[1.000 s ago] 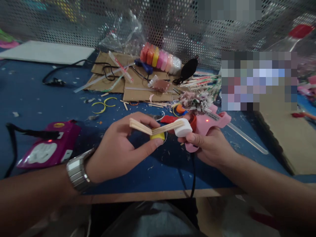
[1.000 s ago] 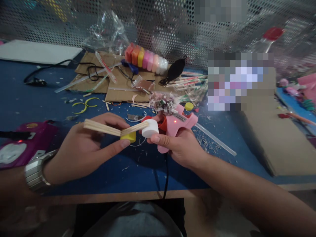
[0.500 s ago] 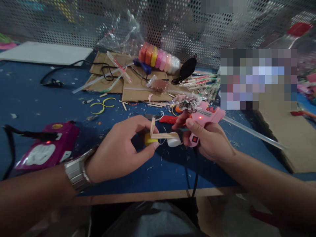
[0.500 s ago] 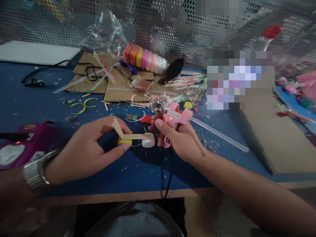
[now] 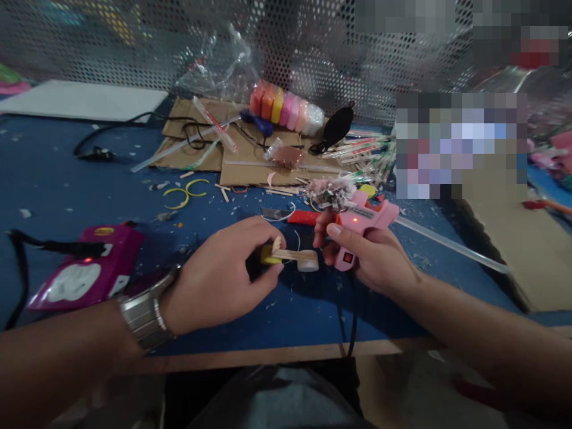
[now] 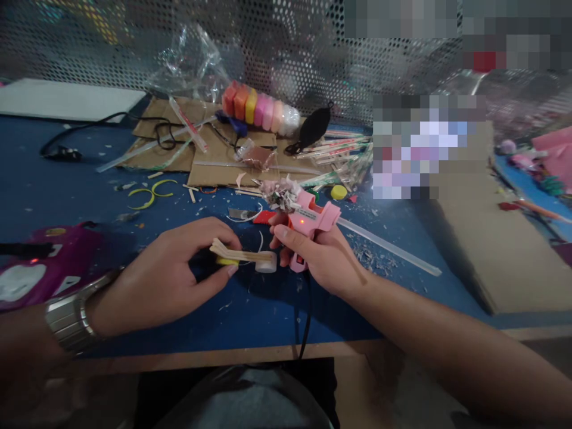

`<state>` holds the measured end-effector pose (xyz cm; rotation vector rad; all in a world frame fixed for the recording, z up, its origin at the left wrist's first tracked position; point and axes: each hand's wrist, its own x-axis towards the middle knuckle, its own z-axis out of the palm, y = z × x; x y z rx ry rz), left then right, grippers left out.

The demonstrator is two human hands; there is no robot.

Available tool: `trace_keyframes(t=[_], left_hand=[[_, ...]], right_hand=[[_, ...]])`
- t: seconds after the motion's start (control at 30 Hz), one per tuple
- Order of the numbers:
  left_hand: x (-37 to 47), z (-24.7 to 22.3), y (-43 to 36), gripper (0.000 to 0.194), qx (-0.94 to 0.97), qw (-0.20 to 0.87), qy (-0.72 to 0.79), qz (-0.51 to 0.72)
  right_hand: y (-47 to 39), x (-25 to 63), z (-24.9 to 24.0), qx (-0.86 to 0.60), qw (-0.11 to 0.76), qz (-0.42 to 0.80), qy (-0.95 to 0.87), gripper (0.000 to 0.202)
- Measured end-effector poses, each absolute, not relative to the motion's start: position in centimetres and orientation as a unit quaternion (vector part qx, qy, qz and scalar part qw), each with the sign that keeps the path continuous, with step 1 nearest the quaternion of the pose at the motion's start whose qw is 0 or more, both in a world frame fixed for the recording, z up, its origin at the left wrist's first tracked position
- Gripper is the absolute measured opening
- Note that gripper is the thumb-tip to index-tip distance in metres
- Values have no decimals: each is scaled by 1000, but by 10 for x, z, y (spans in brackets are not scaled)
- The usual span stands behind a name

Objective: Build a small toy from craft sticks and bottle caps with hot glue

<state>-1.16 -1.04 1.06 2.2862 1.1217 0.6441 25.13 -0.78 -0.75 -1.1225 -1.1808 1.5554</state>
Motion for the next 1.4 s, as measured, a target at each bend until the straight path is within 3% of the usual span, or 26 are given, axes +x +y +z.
trace_keyframes(t=[0.33, 0.6, 1.0, 1.4], left_hand=[[-12, 8, -11, 23, 841, 255, 410, 244], [-12, 11, -10, 11, 834, 239, 415, 274], [-11, 13, -17, 18, 853, 355, 287, 253], [-13, 8, -9, 18, 842, 239, 423, 234]], right_hand=[[-9, 249, -7, -451, 411, 637, -472, 41], [-9, 251, -11, -434, 427, 628, -485, 39], [-9, 251, -8, -453, 424, 609, -493, 40], [-8, 249, -10, -448, 443, 607, -484, 38]])
